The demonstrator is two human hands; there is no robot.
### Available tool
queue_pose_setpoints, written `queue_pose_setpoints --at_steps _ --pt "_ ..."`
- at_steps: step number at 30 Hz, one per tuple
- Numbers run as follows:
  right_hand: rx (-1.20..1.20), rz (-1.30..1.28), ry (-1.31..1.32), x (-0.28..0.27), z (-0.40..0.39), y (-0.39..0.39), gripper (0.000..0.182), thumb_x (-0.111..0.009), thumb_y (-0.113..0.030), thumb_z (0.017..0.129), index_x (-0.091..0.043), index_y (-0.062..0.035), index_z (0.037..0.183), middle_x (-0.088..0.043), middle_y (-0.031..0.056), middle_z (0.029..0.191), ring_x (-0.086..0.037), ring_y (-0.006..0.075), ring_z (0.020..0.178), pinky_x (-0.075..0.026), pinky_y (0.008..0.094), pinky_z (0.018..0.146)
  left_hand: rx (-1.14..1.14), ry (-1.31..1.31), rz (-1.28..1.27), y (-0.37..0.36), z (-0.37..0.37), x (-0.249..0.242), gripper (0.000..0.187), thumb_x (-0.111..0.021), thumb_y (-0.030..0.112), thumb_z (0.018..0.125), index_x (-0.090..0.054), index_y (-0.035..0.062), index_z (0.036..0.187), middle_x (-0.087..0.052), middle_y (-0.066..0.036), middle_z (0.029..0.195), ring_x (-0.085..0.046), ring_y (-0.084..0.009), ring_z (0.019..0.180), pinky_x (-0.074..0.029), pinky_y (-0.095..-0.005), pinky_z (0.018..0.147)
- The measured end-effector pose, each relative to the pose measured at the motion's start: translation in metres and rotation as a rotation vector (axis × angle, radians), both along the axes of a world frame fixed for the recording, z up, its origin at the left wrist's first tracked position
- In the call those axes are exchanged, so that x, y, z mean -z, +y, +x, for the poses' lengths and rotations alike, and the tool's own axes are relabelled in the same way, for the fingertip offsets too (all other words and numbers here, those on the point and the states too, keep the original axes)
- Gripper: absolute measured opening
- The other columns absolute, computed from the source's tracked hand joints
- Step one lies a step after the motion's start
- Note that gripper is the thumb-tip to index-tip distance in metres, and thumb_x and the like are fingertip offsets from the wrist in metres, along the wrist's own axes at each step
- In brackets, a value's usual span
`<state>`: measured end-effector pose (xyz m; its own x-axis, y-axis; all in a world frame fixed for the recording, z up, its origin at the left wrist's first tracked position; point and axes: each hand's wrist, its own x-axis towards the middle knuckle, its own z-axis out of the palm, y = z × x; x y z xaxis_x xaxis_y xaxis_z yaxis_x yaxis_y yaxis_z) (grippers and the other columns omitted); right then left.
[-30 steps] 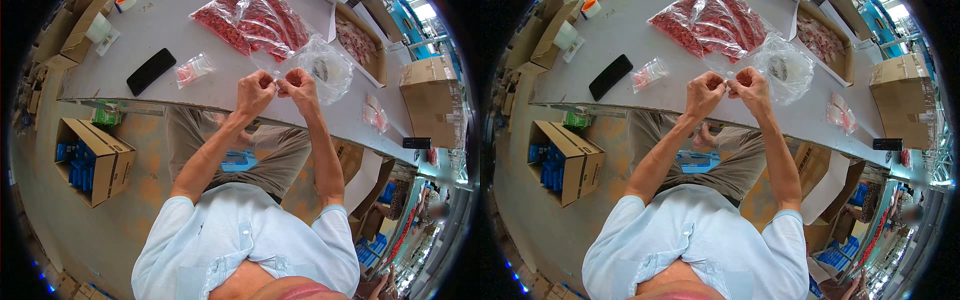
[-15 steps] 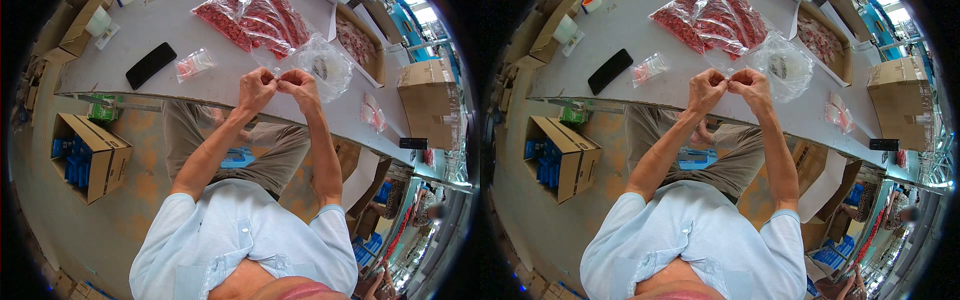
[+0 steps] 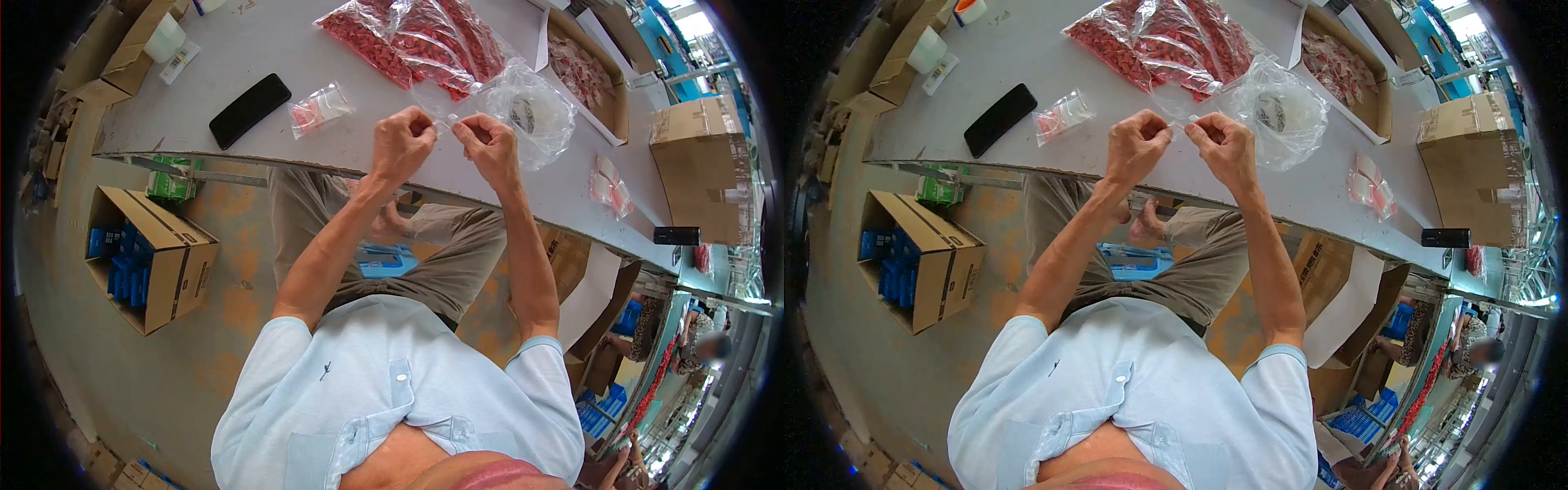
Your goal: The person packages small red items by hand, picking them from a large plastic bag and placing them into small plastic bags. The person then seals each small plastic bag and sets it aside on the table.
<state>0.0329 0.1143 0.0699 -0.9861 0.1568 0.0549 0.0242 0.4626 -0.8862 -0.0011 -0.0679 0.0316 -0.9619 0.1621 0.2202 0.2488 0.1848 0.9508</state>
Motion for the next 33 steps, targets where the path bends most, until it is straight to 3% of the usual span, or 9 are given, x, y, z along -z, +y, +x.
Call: queue_pose_setpoints --at_steps 3,5,7,11,17,24,27,29,33 --pt "0.019 0.069 0.080 0.004 -0.010 0.000 0.014 -0.076 -0.013 0.092 -0.078 -0.0015 0.098 -0.076 0.0093 0.082 -0.069 0.0132 0.070 -0.054 0.0295 0.065 0.050 -0.443 0.475 -0.023 -0.013 0.007 0.010 -0.074 0.009 0.090 -0.073 -0.0011 0.094 -0.072 -0.007 0.080 -0.065 -0.0103 0.065 -0.054 -0.0246 0.060" --pt "0.026 0.190 0.159 0.011 -0.025 0.000 0.014 -0.074 -0.013 0.093 -0.078 -0.0014 0.100 -0.076 0.0120 0.086 -0.071 0.0168 0.073 -0.056 0.0312 0.068 0.063 -0.431 0.441 -0.027 -0.013 0.010 0.010 -0.074 0.009 0.091 -0.073 -0.0008 0.094 -0.072 -0.006 0.080 -0.065 -0.0101 0.065 -0.054 -0.0244 0.060" --pt "-0.066 0.327 0.272 0.014 -0.046 -0.002 0.019 -0.071 -0.012 0.091 -0.076 -0.0023 0.107 -0.076 0.0170 0.093 -0.075 0.0274 0.082 -0.058 0.0385 0.077 0.071 -0.414 0.413 -0.029 -0.014 0.008 0.010 -0.074 0.009 0.091 -0.073 -0.0006 0.094 -0.072 -0.006 0.080 -0.065 -0.0099 0.066 -0.054 -0.0243 0.060" --pt "-0.194 0.509 0.222 0.016 -0.088 -0.015 0.028 -0.067 -0.011 0.090 -0.074 -0.0041 0.116 -0.075 0.0212 0.102 -0.074 0.0381 0.093 -0.057 0.0480 0.085 -0.004 -0.231 0.313 -0.020 -0.014 0.017 0.008 -0.074 0.008 0.093 -0.072 -0.0001 0.095 -0.071 -0.003 0.080 -0.065 -0.0081 0.067 -0.053 -0.0236 0.061" --pt "-0.221 0.702 0.285 0.034 -0.133 -0.032 0.024 -0.067 -0.015 0.092 -0.074 -0.0038 0.112 -0.073 0.0237 0.112 -0.070 0.0421 0.104 -0.056 0.0507 0.091 -0.034 -0.155 0.301 -0.020 -0.015 0.024 0.008 -0.074 0.008 0.094 -0.072 0.0007 0.096 -0.071 -0.002 0.079 -0.064 -0.0066 0.067 -0.052 -0.0237 0.061" --pt "-0.233 0.763 0.238 0.030 -0.127 -0.024 0.026 -0.073 -0.014 0.089 -0.074 -0.0044 0.114 -0.076 0.0206 0.101 -0.073 0.0410 0.094 -0.056 0.0484 0.087 -0.089 -0.141 0.258 -0.017 -0.016 0.025 0.009 -0.074 0.009 0.093 -0.073 0.0000 0.094 -0.072 -0.002 0.076 -0.064 -0.0068 0.065 -0.052 -0.0239 0.060" --pt "-0.206 0.639 0.262 0.022 -0.108 -0.021 0.019 -0.070 -0.014 0.093 -0.073 -0.0015 0.107 -0.077 0.0180 0.095 -0.076 0.0332 0.088 -0.058 0.0457 0.083 -0.118 -0.176 0.245 -0.014 -0.018 0.021 0.010 -0.074 0.009 0.091 -0.073 -0.0004 0.092 -0.072 -0.004 0.077 -0.065 -0.0079 0.064 -0.053 -0.0240 0.059" --pt "-0.101 0.295 0.200 0.016 -0.090 -0.023 0.017 -0.075 -0.011 0.092 -0.074 -0.0013 0.106 -0.078 0.0137 0.091 -0.076 0.0232 0.083 -0.060 0.0365 0.077 -0.132 -0.202 0.235 -0.014 -0.022 0.015 0.010 -0.073 0.009 0.091 -0.073 -0.0008 0.091 -0.073 -0.004 0.077 -0.066 -0.0086 0.063 -0.053 -0.0240 0.058" --pt "-0.072 -0.081 0.189 0.021 -0.056 -0.017 0.018 -0.079 -0.011 0.091 -0.074 -0.0015 0.106 -0.078 0.0101 0.089 -0.075 0.0158 0.082 -0.059 0.0300 0.074 -0.084 -0.354 0.291 -0.017 -0.032 0.015 0.010 -0.072 0.008 0.089 -0.073 -0.0019 0.091 -0.072 -0.006 0.077 -0.067 -0.0101 0.063 -0.055 -0.0242 0.058"
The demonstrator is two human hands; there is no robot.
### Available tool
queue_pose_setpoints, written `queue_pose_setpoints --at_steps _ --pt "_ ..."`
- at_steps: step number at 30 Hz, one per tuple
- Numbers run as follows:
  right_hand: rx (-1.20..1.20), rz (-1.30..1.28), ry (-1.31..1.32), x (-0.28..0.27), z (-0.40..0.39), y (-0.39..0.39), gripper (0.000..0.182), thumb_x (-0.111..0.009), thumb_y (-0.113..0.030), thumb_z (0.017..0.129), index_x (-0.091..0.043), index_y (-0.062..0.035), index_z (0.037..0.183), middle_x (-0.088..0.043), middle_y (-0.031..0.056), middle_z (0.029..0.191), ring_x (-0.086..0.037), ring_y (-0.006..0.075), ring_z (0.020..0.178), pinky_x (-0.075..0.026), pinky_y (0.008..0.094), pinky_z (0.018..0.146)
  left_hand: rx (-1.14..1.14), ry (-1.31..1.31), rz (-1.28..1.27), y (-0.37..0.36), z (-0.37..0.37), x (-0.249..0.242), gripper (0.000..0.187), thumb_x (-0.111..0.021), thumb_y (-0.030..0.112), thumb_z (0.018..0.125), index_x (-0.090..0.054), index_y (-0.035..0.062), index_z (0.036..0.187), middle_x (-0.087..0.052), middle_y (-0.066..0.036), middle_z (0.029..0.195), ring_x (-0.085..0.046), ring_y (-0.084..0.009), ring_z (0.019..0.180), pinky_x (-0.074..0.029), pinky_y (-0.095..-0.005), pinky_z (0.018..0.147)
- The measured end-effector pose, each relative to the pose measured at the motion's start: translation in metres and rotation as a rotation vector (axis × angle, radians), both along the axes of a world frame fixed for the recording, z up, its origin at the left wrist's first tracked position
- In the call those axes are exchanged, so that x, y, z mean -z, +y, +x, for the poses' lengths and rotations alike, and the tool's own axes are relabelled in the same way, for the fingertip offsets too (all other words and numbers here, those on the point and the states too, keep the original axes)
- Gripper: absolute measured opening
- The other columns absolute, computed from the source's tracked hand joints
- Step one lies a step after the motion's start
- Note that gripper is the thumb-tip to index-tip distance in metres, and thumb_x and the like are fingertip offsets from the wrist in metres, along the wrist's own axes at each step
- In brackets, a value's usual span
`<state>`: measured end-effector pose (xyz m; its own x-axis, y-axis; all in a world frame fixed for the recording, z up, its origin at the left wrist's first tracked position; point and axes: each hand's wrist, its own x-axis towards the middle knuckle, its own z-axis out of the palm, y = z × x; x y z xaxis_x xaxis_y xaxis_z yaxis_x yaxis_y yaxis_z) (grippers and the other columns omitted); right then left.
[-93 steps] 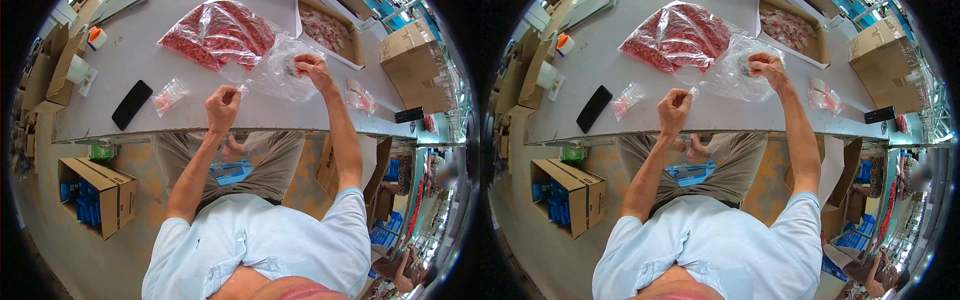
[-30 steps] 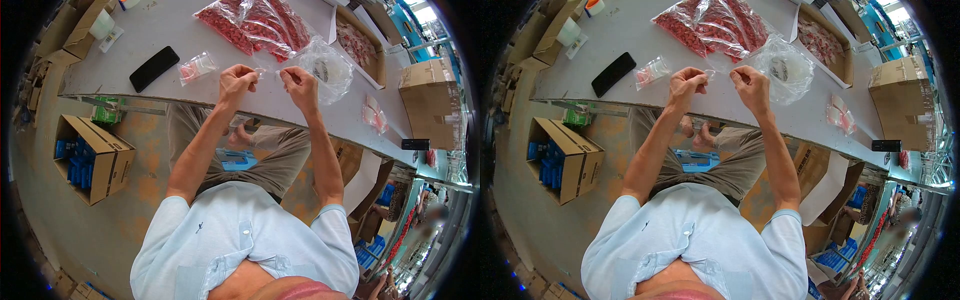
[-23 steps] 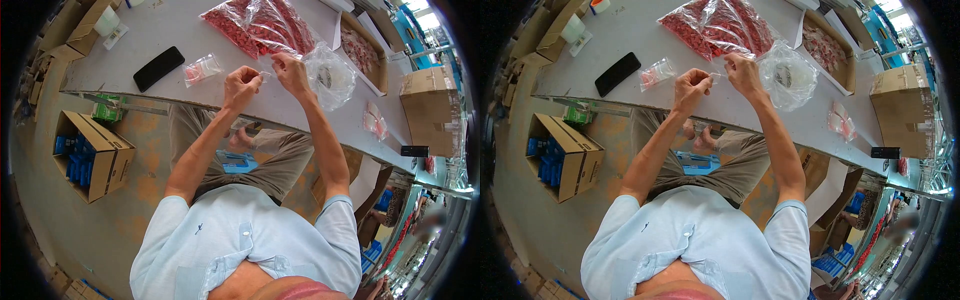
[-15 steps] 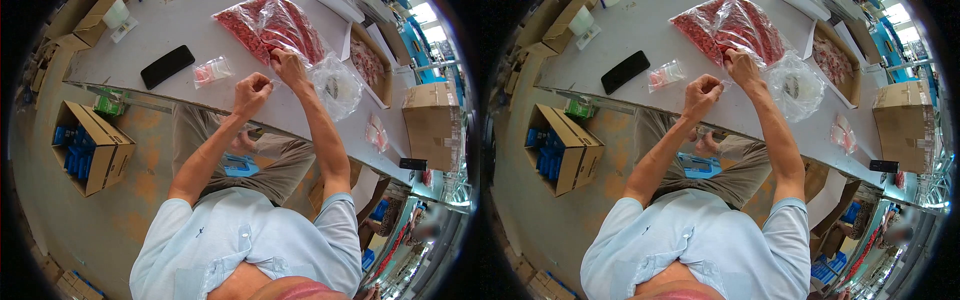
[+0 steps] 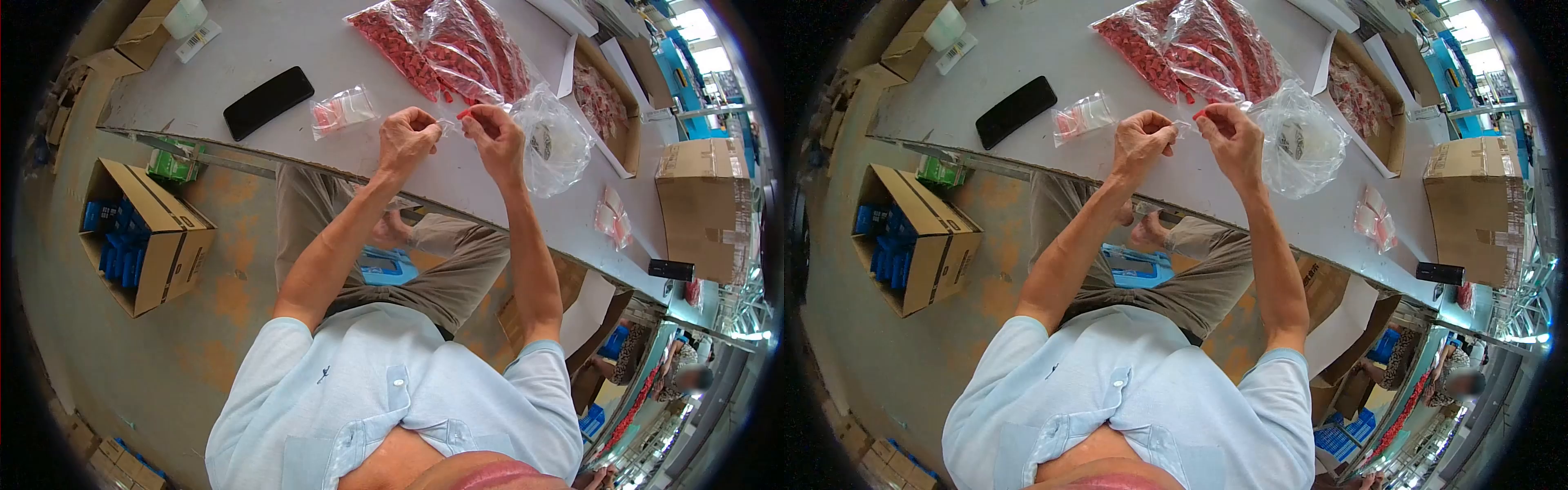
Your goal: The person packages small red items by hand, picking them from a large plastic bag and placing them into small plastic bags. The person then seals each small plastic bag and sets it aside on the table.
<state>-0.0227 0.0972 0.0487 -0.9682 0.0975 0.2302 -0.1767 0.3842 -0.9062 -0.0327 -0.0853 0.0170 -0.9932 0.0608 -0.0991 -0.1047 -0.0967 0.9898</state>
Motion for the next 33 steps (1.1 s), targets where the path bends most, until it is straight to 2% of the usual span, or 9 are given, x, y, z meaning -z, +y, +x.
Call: queue_pose_setpoints --at_steps 3,5,9,11,15,17,27,33 --pt "-0.014 0.044 0.083 0.000 0.021 -0.004 0.018 -0.080 -0.010 0.091 -0.074 -0.0012 0.106 -0.078 0.0100 0.091 -0.075 0.0157 0.082 -0.060 0.0296 0.075 0.031 -0.011 0.011 0.000 0.000 -0.001 0.010 -0.072 0.008 0.088 -0.073 -0.0023 0.092 -0.072 -0.006 0.076 -0.067 -0.0104 0.063 -0.055 -0.0244 0.058" --pt "-0.040 0.208 0.161 -0.010 0.027 -0.012 0.019 -0.080 -0.008 0.091 -0.074 -0.0019 0.108 -0.077 0.0103 0.095 -0.075 0.0164 0.082 -0.060 0.0299 0.074 0.033 -0.019 0.029 -0.001 0.000 -0.001 0.011 -0.073 0.008 0.088 -0.073 -0.0024 0.092 -0.072 -0.007 0.077 -0.067 -0.0105 0.063 -0.055 -0.0245 0.057" --pt "-0.087 0.278 0.198 -0.013 0.024 -0.019 0.018 -0.080 -0.006 0.090 -0.076 -0.0026 0.107 -0.076 0.0100 0.098 -0.075 0.0182 0.082 -0.061 0.0313 0.073 0.071 0.007 0.071 -0.001 -0.001 0.006 0.012 -0.073 0.008 0.088 -0.073 -0.0032 0.092 -0.072 -0.007 0.078 -0.067 -0.0106 0.064 -0.056 -0.0242 0.057" --pt "-0.110 0.399 0.210 -0.013 0.024 -0.020 0.017 -0.080 -0.004 0.089 -0.077 -0.0032 0.105 -0.075 0.0097 0.099 -0.075 0.0190 0.083 -0.061 0.0312 0.072 0.074 0.011 0.088 -0.002 -0.001 0.007 0.013 -0.073 0.008 0.088 -0.073 -0.0034 0.092 -0.073 -0.007 0.078 -0.067 -0.0105 0.064 -0.056 -0.0240 0.057" --pt "-0.093 0.324 0.195 -0.010 0.027 -0.019 0.018 -0.081 -0.003 0.087 -0.078 -0.0025 0.106 -0.075 0.0097 0.098 -0.074 0.0173 0.082 -0.060 0.0295 0.073 0.087 0.015 0.075 -0.003 -0.001 0.006 0.011 -0.072 0.007 0.089 -0.073 -0.0033 0.092 -0.073 -0.007 0.078 -0.067 -0.0105 0.064 -0.056 -0.0244 0.057" --pt "-0.050 0.200 0.167 -0.007 0.027 -0.019 0.020 -0.081 -0.002 0.087 -0.078 -0.0028 0.107 -0.075 0.0093 0.098 -0.073 0.0160 0.082 -0.059 0.0283 0.073 0.091 0.028 0.067 -0.003 -0.001 0.007 0.011 -0.072 0.007 0.089 -0.073 -0.0032 0.093 -0.073 -0.007 0.078 -0.067 -0.0104 0.064 -0.055 -0.0245 0.057" --pt "-0.055 0.149 0.187 0.003 0.023 -0.021 0.021 -0.080 -0.003 0.089 -0.080 -0.0051 0.109 -0.075 0.0077 0.097 -0.073 0.0143 0.081 -0.059 0.0272 0.072 0.093 0.018 0.061 -0.004 0.000 0.004 0.010 -0.071 0.007 0.090 -0.073 -0.0029 0.094 -0.073 -0.007 0.079 -0.067 -0.0103 0.064 -0.055 -0.0241 0.057" --pt "-0.051 0.104 0.094 0.020 0.023 -0.021 0.024 -0.079 -0.003 0.090 -0.080 -0.0062 0.114 -0.076 0.0075 0.098 -0.072 0.0128 0.079 -0.059 0.0268 0.071 0.103 0.033 0.055 -0.005 0.000 0.005 0.012 -0.072 0.007 0.090 -0.073 -0.0033 0.096 -0.074 -0.007 0.080 -0.067 -0.0098 0.065 -0.054 -0.0236 0.058"
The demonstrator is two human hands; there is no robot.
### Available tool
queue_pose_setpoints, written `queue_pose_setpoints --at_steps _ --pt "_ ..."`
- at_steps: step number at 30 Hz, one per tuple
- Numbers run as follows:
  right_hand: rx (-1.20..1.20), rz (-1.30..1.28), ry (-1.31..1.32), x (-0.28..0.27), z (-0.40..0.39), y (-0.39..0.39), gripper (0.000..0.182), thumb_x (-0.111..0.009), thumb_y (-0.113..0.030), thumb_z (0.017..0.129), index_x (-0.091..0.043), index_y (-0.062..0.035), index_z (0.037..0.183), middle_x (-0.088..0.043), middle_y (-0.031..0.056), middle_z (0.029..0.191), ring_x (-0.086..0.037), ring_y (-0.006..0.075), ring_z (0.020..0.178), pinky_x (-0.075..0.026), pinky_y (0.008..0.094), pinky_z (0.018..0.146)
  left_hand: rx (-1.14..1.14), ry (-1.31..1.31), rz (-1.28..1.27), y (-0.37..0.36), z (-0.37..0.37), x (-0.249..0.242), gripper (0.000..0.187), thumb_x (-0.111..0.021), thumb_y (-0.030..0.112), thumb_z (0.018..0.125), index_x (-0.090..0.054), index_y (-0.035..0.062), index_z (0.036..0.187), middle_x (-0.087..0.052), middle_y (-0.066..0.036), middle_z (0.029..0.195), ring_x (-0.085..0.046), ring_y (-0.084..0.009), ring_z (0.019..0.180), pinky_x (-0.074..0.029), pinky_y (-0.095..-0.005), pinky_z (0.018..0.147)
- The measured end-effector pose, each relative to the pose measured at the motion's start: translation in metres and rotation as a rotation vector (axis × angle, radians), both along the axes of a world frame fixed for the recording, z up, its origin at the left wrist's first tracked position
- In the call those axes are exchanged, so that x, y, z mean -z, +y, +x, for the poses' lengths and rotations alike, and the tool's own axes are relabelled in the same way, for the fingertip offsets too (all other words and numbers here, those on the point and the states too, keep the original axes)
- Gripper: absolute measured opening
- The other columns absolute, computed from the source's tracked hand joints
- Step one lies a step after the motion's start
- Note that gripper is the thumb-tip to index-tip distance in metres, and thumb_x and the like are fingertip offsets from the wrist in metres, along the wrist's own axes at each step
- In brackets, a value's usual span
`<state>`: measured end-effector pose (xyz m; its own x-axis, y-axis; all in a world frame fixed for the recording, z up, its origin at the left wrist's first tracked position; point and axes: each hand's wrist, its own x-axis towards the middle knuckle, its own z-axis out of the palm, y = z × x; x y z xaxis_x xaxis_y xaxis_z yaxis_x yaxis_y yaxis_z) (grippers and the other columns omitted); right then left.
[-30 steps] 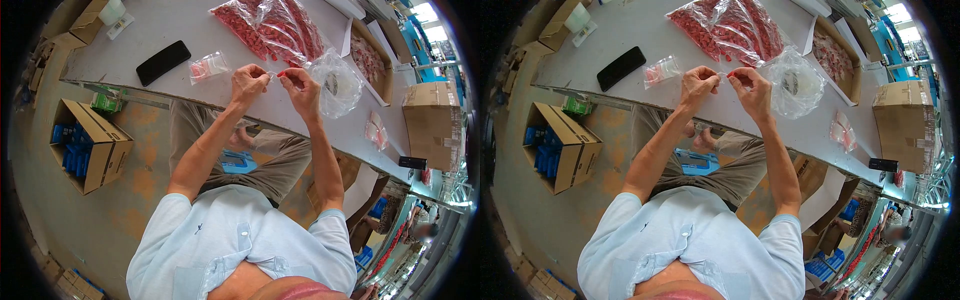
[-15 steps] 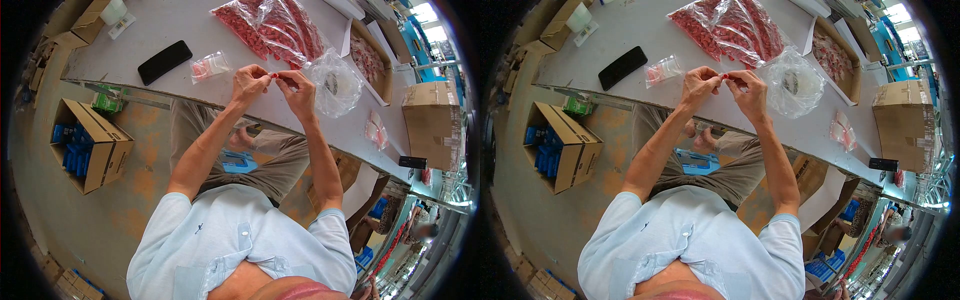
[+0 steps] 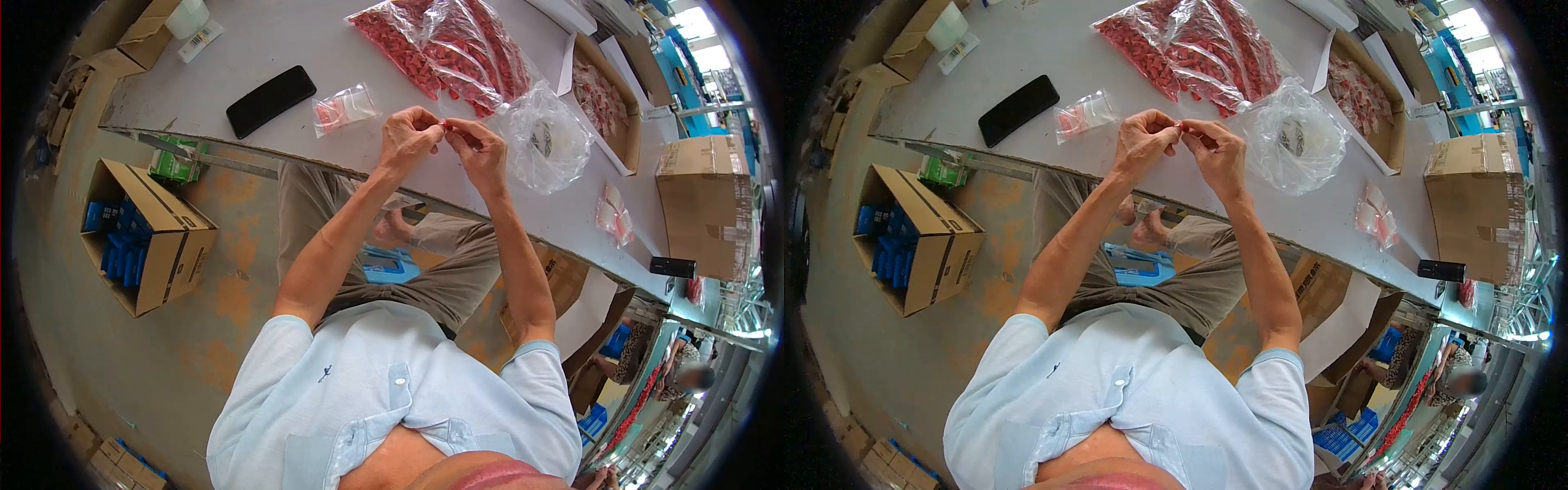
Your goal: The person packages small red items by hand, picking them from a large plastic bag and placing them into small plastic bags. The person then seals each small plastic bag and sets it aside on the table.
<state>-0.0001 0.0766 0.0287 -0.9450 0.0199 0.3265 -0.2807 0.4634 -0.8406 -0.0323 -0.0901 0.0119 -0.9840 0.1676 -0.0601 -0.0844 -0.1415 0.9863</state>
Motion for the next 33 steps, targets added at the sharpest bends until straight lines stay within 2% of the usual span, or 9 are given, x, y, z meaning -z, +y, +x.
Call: queue_pose_setpoints --at_steps 2,8,11,14,18,24,27,29,33 --pt "0.015 -0.105 -0.078 0.002 0.002 -0.001 0.022 -0.077 -0.003 0.092 -0.079 -0.0037 0.114 -0.078 0.0076 0.095 -0.072 0.0112 0.080 -0.058 0.0255 0.070 -0.001 0.009 -0.012 0.000 0.001 -0.001 0.012 -0.072 0.007 0.090 -0.073 -0.0032 0.097 -0.074 -0.007 0.080 -0.067 -0.0096 0.065 -0.054 -0.0235 0.058" --pt "0.059 -0.095 -0.195 -0.008 0.005 -0.003 0.017 -0.072 -0.004 0.094 -0.079 -0.0005 0.109 -0.077 0.0060 0.085 -0.071 0.0087 0.076 -0.056 0.0236 0.067 -0.001 0.007 -0.011 0.001 0.003 -0.003 0.013 -0.073 0.008 0.090 -0.074 -0.0022 0.097 -0.075 -0.007 0.081 -0.067 -0.0093 0.064 -0.054 -0.0234 0.058" --pt "0.085 -0.204 -0.311 -0.007 0.004 -0.003 0.014 -0.071 -0.005 0.093 -0.078 0.0005 0.104 -0.076 0.0058 0.085 -0.070 0.0092 0.074 -0.056 0.0242 0.066 -0.005 0.011 -0.025 0.001 0.003 -0.003 0.013 -0.074 0.010 0.091 -0.074 -0.0021 0.097 -0.075 -0.007 0.081 -0.067 -0.0091 0.065 -0.054 -0.0235 0.058" --pt "0.050 -0.355 -0.329 -0.001 0.002 0.001 0.012 -0.071 -0.004 0.092 -0.077 0.0007 0.101 -0.076 0.0059 0.086 -0.070 0.0100 0.073 -0.057 0.0244 0.066 -0.003 0.029 -0.053 0.002 0.003 0.000 0.013 -0.074 0.010 0.092 -0.074 -0.0017 0.097 -0.075 -0.007 0.082 -0.067 -0.0086 0.066 -0.054 -0.0234 0.058" --pt "0.048 -0.404 -0.302 0.001 0.002 0.003 0.011 -0.071 -0.005 0.092 -0.076 0.0004 0.100 -0.076 0.0062 0.088 -0.071 0.0109 0.073 -0.058 0.0249 0.066 -0.005 0.041 -0.020 0.003 0.003 0.002 0.012 -0.073 0.009 0.092 -0.074 -0.0013 0.097 -0.075 -0.006 0.082 -0.066 -0.0079 0.067 -0.054 -0.0231 0.058" --pt "0.073 -0.347 -0.302 -0.008 0.002 0.000 0.021 -0.070 -0.005 0.093 -0.073 0.0001 0.113 -0.076 0.0070 0.092 -0.071 0.0107 0.076 -0.058 0.0240 0.067 0.019 0.038 -0.019 0.001 0.004 0.000 0.012 -0.072 0.009 0.093 -0.073 -0.0013 0.098 -0.074 -0.006 0.084 -0.065 -0.0076 0.067 -0.054 -0.0228 0.059" --pt "-0.002 -0.324 -0.401 -0.009 0.000 0.004 0.025 -0.069 -0.005 0.094 -0.071 -0.0003 0.119 -0.076 0.0088 0.096 -0.072 0.0118 0.078 -0.060 0.0249 0.068 0.044 0.046 -0.005 -0.002 0.005 -0.001 0.012 -0.071 0.009 0.094 -0.073 -0.0013 0.100 -0.074 -0.005 0.085 -0.065 -0.0075 0.069 -0.054 -0.0228 0.061" --pt "-0.089 -0.483 -0.414 -0.008 0.001 0.005 0.023 -0.068 -0.006 0.096 -0.071 0.0009 0.118 -0.076 0.0114 0.100 -0.073 0.0144 0.082 -0.063 0.0284 0.072 0.063 0.039 0.009 -0.004 0.005 0.000 0.012 -0.070 0.009 0.094 -0.072 -0.0013 0.101 -0.074 -0.005 0.085 -0.065 -0.0075 0.070 -0.054 -0.0228 0.062" --pt "-0.158 -0.580 -0.384 -0.010 0.004 -0.002 0.021 -0.068 -0.005 0.097 -0.071 0.0024 0.117 -0.075 0.0132 0.104 -0.075 0.0171 0.087 -0.066 0.0321 0.078 0.121 0.051 0.094 -0.005 0.004 0.004 0.011 -0.069 0.007 0.096 -0.071 -0.0012 0.102 -0.073 -0.005 0.086 -0.065 -0.0075 0.071 -0.053 -0.0228 0.064"
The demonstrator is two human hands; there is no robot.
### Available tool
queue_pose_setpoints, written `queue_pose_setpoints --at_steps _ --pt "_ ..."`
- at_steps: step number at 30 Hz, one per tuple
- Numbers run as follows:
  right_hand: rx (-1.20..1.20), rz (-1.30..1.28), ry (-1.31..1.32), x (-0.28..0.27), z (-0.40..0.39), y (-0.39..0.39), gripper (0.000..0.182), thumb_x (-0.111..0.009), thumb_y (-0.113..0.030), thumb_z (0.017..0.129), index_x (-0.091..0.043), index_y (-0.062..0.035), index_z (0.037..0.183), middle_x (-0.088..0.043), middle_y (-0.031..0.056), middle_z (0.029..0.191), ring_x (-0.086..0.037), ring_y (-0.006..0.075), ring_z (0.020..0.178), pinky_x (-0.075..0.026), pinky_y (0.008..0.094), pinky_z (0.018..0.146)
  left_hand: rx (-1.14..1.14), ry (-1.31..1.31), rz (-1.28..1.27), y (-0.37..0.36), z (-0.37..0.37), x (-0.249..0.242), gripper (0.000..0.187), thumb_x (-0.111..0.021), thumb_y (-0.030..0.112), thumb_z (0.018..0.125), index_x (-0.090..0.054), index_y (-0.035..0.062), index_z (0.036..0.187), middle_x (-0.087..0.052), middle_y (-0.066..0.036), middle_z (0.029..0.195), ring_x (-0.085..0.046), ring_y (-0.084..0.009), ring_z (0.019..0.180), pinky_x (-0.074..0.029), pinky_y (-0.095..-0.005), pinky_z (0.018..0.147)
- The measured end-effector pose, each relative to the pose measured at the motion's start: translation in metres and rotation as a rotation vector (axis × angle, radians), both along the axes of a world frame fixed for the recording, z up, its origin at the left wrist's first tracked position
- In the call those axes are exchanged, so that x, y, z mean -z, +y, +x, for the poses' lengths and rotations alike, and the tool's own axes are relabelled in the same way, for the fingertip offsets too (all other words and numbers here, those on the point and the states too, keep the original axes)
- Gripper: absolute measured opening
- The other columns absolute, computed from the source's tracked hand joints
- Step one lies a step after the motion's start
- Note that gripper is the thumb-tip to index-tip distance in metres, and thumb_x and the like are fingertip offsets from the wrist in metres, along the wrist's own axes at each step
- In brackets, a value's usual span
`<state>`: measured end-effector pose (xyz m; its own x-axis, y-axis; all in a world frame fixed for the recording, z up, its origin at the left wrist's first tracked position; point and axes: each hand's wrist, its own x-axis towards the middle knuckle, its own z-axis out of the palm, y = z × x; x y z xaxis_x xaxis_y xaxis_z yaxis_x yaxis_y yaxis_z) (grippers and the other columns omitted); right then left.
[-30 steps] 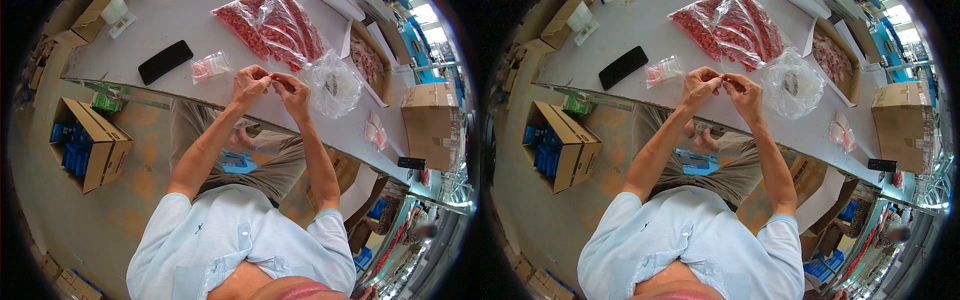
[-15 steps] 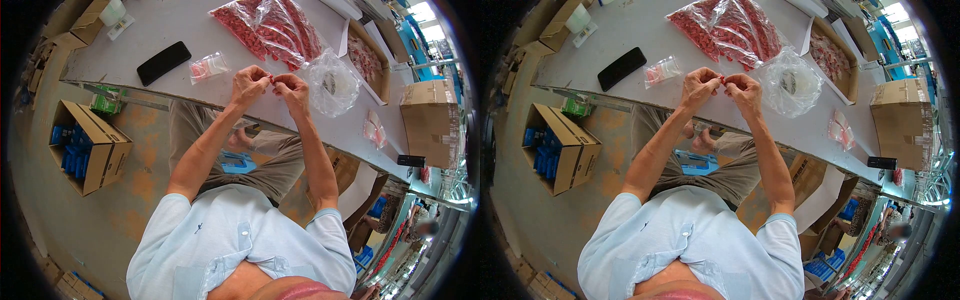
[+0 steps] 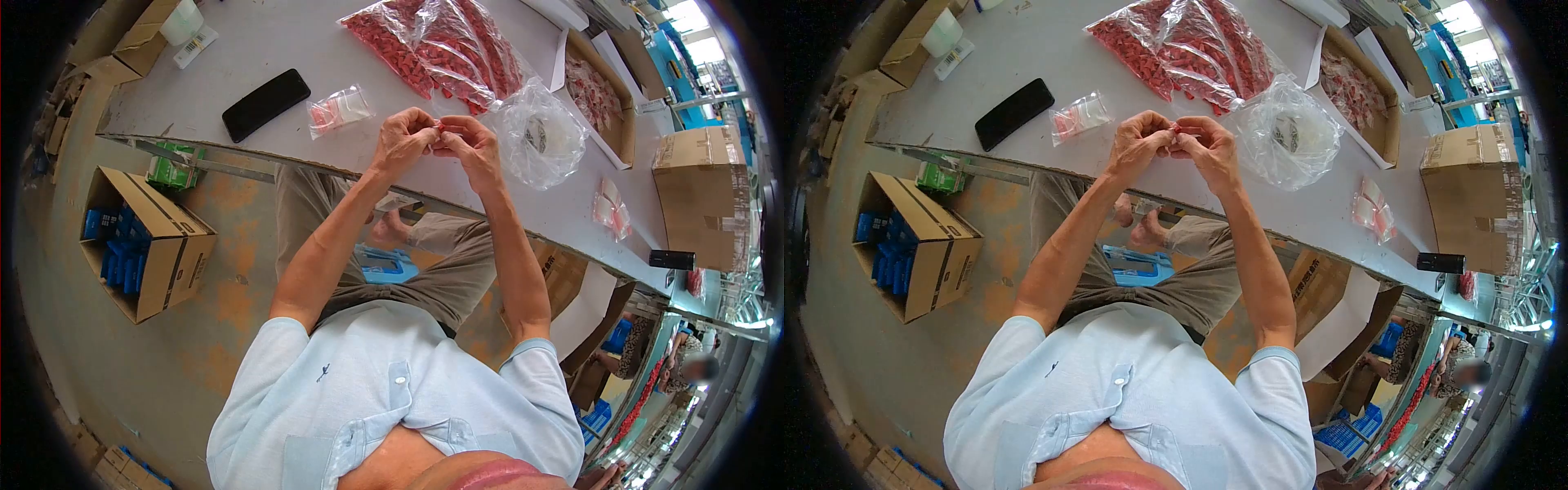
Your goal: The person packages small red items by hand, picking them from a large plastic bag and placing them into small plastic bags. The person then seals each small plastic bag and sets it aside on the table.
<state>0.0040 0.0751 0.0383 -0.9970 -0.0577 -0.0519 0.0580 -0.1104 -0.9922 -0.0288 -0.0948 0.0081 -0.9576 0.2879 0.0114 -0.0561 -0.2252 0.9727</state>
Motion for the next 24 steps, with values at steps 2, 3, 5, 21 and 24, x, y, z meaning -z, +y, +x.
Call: queue_pose_setpoints --at_steps 2,3,5,21,24 --pt "0.089 0.149 0.072 0.007 0.000 -0.003 0.022 -0.068 -0.003 0.097 -0.070 0.0043 0.117 -0.075 0.0151 0.108 -0.075 0.0187 0.091 -0.066 0.0335 0.082 -0.001 0.002 0.006 -0.001 0.001 -0.001 0.011 -0.068 0.007 0.096 -0.071 -0.0011 0.103 -0.073 -0.005 0.086 -0.064 -0.0075 0.071 -0.053 -0.0228 0.064" --pt "0.090 0.149 0.072 0.008 0.001 -0.004 0.022 -0.068 -0.003 0.097 -0.070 0.0043 0.117 -0.075 0.0151 0.108 -0.075 0.0187 0.091 -0.066 0.0335 0.082 -0.008 0.005 -0.002 -0.001 0.001 -0.002 0.010 -0.068 0.007 0.096 -0.071 -0.0011 0.102 -0.072 -0.004 0.086 -0.064 -0.0074 0.071 -0.053 -0.0229 0.063" --pt "0.166 0.133 0.112 0.009 0.002 -0.006 0.018 -0.067 -0.001 0.097 -0.070 0.0058 0.114 -0.075 0.0161 0.109 -0.076 0.0196 0.092 -0.066 0.0343 0.085 -0.010 0.008 -0.010 0.000 0.003 -0.005 0.010 -0.069 0.007 0.096 -0.071 -0.0010 0.102 -0.072 -0.004 0.086 -0.063 -0.0073 0.070 -0.053 -0.0230 0.063" --pt "0.153 -0.199 0.089 -0.005 0.021 0.004 0.016 -0.064 0.005 0.093 -0.071 0.0062 0.108 -0.069 0.0184 0.122 -0.076 0.0243 0.094 -0.066 0.0388 0.088 -0.104 -0.026 -0.063 0.006 0.001 -0.004 0.012 -0.070 0.010 0.092 -0.071 -0.0015 0.096 -0.071 -0.004 0.079 -0.063 -0.0080 0.065 -0.052 -0.0241 0.059" --pt "0.126 -0.176 0.089 -0.005 0.018 0.000 0.016 -0.064 0.006 0.093 -0.071 0.0063 0.107 -0.069 0.0176 0.123 -0.076 0.0240 0.095 -0.066 0.0381 0.087 -0.092 -0.017 -0.073 0.005 0.002 -0.004 0.012 -0.070 0.009 0.092 -0.072 -0.0015 0.097 -0.072 -0.004 0.080 -0.063 -0.0080 0.066 -0.052 -0.0241 0.060"
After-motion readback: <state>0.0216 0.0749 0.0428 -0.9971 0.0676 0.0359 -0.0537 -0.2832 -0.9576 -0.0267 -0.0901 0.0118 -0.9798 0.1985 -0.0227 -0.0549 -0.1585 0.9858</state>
